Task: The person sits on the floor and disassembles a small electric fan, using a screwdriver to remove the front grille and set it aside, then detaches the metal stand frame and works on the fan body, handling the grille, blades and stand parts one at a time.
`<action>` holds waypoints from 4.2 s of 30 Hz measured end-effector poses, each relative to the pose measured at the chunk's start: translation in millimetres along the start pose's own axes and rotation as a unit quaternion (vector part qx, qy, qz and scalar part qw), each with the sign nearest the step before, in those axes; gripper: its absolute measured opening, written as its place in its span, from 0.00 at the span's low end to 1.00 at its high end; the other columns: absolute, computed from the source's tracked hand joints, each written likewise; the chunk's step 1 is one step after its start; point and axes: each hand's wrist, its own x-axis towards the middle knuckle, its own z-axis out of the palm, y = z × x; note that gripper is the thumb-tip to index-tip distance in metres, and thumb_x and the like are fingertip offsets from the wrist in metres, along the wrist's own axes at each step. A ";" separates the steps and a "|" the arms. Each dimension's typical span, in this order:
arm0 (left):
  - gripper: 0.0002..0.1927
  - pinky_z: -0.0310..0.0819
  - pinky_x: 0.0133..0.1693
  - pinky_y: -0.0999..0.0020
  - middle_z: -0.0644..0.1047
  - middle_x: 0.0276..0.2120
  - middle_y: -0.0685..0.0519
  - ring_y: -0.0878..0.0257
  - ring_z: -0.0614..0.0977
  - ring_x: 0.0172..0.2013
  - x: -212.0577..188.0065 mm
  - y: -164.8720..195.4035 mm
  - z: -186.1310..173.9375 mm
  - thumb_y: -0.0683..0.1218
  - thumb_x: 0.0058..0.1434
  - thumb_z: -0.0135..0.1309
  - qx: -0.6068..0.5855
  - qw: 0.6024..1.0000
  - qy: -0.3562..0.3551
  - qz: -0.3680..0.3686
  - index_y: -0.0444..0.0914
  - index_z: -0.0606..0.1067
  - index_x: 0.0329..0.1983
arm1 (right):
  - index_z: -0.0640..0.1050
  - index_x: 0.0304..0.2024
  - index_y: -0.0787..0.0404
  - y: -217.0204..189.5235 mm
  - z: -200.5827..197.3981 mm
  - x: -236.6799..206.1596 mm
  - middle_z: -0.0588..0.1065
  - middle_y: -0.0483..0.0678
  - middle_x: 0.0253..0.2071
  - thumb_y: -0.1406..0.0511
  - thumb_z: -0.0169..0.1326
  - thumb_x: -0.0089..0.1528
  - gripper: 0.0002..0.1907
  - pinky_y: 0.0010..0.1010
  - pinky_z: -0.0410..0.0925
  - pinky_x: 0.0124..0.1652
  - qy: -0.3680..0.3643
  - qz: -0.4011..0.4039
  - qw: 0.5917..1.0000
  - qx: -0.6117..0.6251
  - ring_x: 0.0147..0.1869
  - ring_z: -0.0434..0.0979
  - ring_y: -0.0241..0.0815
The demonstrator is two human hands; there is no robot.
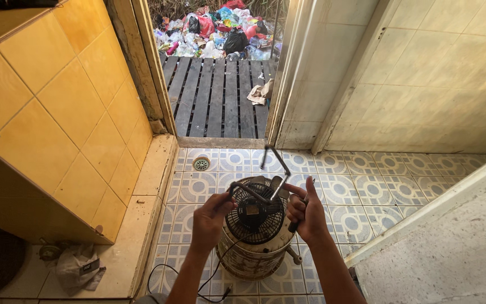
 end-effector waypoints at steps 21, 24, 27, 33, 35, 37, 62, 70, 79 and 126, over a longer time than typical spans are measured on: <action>0.25 0.65 0.64 0.52 0.69 0.67 0.39 0.49 0.68 0.68 13.1 15.7 5.3 0.45 0.74 0.46 0.391 0.884 0.097 0.236 0.31 0.64 0.72 | 0.80 0.31 0.61 -9.2 -30.3 25.2 0.63 0.37 0.14 0.56 0.52 0.68 0.18 0.24 0.51 0.17 -0.131 0.069 0.928 -0.343 0.15 0.56 0.28; 0.22 0.67 0.62 0.52 0.73 0.63 0.39 0.48 0.73 0.64 29.7 25.9 -4.1 0.47 0.78 0.40 0.392 0.882 0.016 0.262 0.31 0.68 0.69 | 0.81 0.31 0.60 -17.5 -35.2 28.4 0.62 0.36 0.14 0.54 0.53 0.68 0.19 0.23 0.50 0.17 -0.191 0.085 0.881 -0.424 0.15 0.53 0.26; 0.17 0.77 0.51 0.63 0.83 0.47 0.45 0.59 0.84 0.48 32.5 26.7 -9.0 0.47 0.75 0.44 0.258 0.962 -0.077 0.054 0.34 0.77 0.56 | 0.81 0.32 0.60 -18.2 -36.3 33.5 0.62 0.36 0.14 0.55 0.54 0.67 0.17 0.23 0.50 0.16 -0.231 0.110 0.875 -0.411 0.14 0.53 0.26; 0.14 0.79 0.43 0.69 0.82 0.32 0.52 0.66 0.82 0.36 27.8 -3.0 -6.7 0.45 0.74 0.45 0.137 0.989 -0.050 0.001 0.32 0.78 0.49 | 0.83 0.41 0.66 -10.7 -28.0 44.5 0.64 0.38 0.15 0.52 0.52 0.67 0.23 0.25 0.57 0.20 -0.121 0.060 0.932 -0.335 0.16 0.59 0.30; 0.14 0.77 0.42 0.70 0.80 0.32 0.54 0.67 0.80 0.35 27.2 -14.8 -7.6 0.45 0.75 0.44 0.097 0.995 -0.005 -0.003 0.32 0.78 0.47 | 0.83 0.42 0.69 -7.7 -30.4 41.0 0.61 0.36 0.15 0.50 0.49 0.68 0.27 0.24 0.52 0.19 -0.059 0.045 0.960 -0.270 0.16 0.55 0.29; 0.14 0.75 0.41 0.71 0.78 0.31 0.55 0.67 0.78 0.34 27.3 -25.8 -9.2 0.46 0.75 0.45 0.068 0.997 0.037 -0.012 0.32 0.78 0.46 | 0.82 0.43 0.71 -6.5 -35.3 39.0 0.58 0.34 0.15 0.50 0.48 0.69 0.29 0.24 0.50 0.18 -0.028 0.027 0.974 -0.221 0.16 0.52 0.29; 0.08 0.71 0.34 0.74 0.81 0.33 0.56 0.71 0.77 0.32 24.8 -76.0 -40.3 0.40 0.62 0.63 0.144 0.985 0.082 -0.043 0.36 0.85 0.44 | 0.86 0.46 0.64 37.3 -84.0 52.6 0.85 0.45 0.31 0.64 0.62 0.62 0.12 0.22 0.69 0.33 -0.030 -0.197 0.868 -0.456 0.32 0.78 0.28; 0.10 0.75 0.38 0.73 0.83 0.35 0.54 0.69 0.81 0.35 23.5 -77.7 -43.4 0.40 0.60 0.63 0.153 0.983 0.091 -0.032 0.37 0.85 0.45 | 0.86 0.48 0.63 47.0 -85.9 58.3 0.73 0.41 0.21 0.63 0.63 0.63 0.14 0.23 0.58 0.25 0.007 -0.181 0.862 -0.472 0.24 0.63 0.28; 0.10 0.76 0.36 0.74 0.85 0.35 0.55 0.71 0.82 0.33 20.1 -82.2 -38.2 0.42 0.59 0.65 0.187 0.973 0.126 -0.051 0.38 0.85 0.45 | 0.85 0.47 0.65 48.1 -84.6 59.2 0.78 0.38 0.25 0.65 0.62 0.62 0.13 0.19 0.62 0.26 0.009 -0.205 0.875 -0.437 0.27 0.68 0.24; 0.16 0.65 0.25 0.69 0.84 0.22 0.53 0.68 0.77 0.19 17.8 -71.1 -29.9 0.56 0.57 0.66 0.324 0.909 0.183 -0.188 0.46 0.86 0.45 | 0.85 0.49 0.61 53.7 -84.5 51.4 0.81 0.41 0.26 0.65 0.60 0.63 0.13 0.22 0.61 0.24 0.033 -0.132 0.898 -0.419 0.23 0.67 0.27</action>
